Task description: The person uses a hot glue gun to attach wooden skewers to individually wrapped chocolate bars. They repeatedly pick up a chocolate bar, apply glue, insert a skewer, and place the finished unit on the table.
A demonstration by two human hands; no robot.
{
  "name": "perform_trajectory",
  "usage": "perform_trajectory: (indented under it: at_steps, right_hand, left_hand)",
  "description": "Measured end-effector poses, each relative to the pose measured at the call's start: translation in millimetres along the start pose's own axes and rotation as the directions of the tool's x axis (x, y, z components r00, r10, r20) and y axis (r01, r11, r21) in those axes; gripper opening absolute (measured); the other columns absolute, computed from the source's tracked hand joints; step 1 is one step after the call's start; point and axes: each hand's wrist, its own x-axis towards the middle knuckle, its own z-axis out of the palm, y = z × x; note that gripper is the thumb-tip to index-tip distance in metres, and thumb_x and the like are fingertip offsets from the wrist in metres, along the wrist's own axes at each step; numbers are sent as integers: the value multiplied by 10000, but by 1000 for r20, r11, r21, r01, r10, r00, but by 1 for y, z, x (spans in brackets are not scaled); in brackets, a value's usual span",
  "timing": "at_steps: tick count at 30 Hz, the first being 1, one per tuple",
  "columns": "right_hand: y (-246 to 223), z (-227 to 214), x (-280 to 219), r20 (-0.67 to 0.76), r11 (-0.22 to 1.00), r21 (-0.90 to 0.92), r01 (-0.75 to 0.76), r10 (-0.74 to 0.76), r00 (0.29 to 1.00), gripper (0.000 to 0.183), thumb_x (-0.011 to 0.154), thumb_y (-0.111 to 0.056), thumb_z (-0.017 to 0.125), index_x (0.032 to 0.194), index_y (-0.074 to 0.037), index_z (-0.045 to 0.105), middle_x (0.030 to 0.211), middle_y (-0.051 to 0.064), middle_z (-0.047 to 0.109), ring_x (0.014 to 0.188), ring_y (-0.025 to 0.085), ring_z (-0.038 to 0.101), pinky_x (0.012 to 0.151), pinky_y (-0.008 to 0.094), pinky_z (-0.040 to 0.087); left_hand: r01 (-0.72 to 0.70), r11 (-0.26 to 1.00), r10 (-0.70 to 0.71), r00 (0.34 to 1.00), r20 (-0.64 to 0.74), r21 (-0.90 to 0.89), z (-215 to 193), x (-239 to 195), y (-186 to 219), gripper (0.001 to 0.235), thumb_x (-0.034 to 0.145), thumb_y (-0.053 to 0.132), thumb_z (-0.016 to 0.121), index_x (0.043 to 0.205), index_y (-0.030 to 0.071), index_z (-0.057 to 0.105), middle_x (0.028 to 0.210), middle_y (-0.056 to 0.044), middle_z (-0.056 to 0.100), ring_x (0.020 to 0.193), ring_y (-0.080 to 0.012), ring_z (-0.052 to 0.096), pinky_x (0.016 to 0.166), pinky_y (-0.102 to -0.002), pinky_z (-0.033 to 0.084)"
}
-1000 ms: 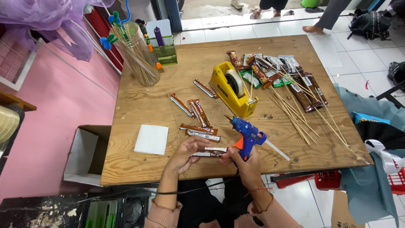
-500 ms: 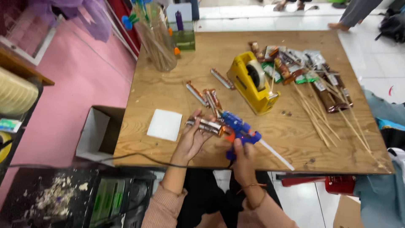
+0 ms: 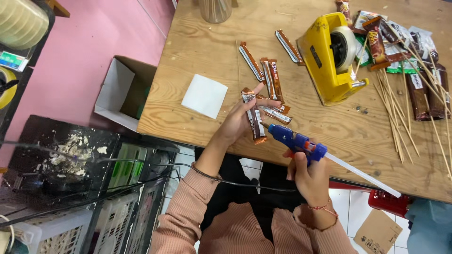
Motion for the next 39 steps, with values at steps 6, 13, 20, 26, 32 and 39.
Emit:
perform_trajectory:
  at_steps: [6,13,20,26,32,39]
  right_hand:
    - [39,10,5,-26,998,-61,24,-26,999,391,1049,-342,543,741,-173,714,351,-75,539,337,130,567,551,222,484]
    - [37,10,4,-47,994,-104,40,-45,998,414,1055,-371,546,719,-167,677,353,-60,523,369,156,574,568,247,493]
    - [43,8,-2,-36,992,-125,-1,-4,999,378,1040,-295,589,696,-143,626,343,-34,515,353,197,566,532,277,484]
    - [37,5,-8,-21,984,-168,-53,50,999,300,1016,-282,624,758,-131,607,342,-39,528,352,192,582,524,280,489]
    - [31,4,-12,-9,964,-255,-73,74,997,251,994,-293,665,858,-97,589,368,13,541,420,262,628,548,342,500]
    - [17,10,-8,53,897,-424,-123,160,986,391,971,-433,703,984,-50,625,636,211,656,742,468,694,681,516,536]
  left_hand:
    - [43,995,-40,999,-32,88,14,-4,13,715,1054,301,441,1651,11,175,1336,-266,650,858,-83,687,598,-141,468]
    - [15,994,-14,1000,-14,104,17,-4,18,732,1043,276,439,1656,5,144,1335,-264,651,853,-81,644,657,-142,466]
    - [-37,997,37,999,0,63,-5,2,5,711,1041,241,442,1645,-12,165,1368,-284,627,822,-71,645,610,-138,489]
    - [-57,998,58,998,-28,39,6,-3,15,693,1048,230,451,1634,-21,179,1400,-298,596,824,-64,633,611,-146,507]
    - [-80,995,82,996,-43,66,5,0,13,682,1055,240,474,1627,-16,205,1397,-296,597,819,-50,580,623,-141,491]
    - [-105,992,109,992,-58,73,11,-5,16,647,1057,233,496,1615,12,252,1394,-282,605,820,-30,541,658,-123,444]
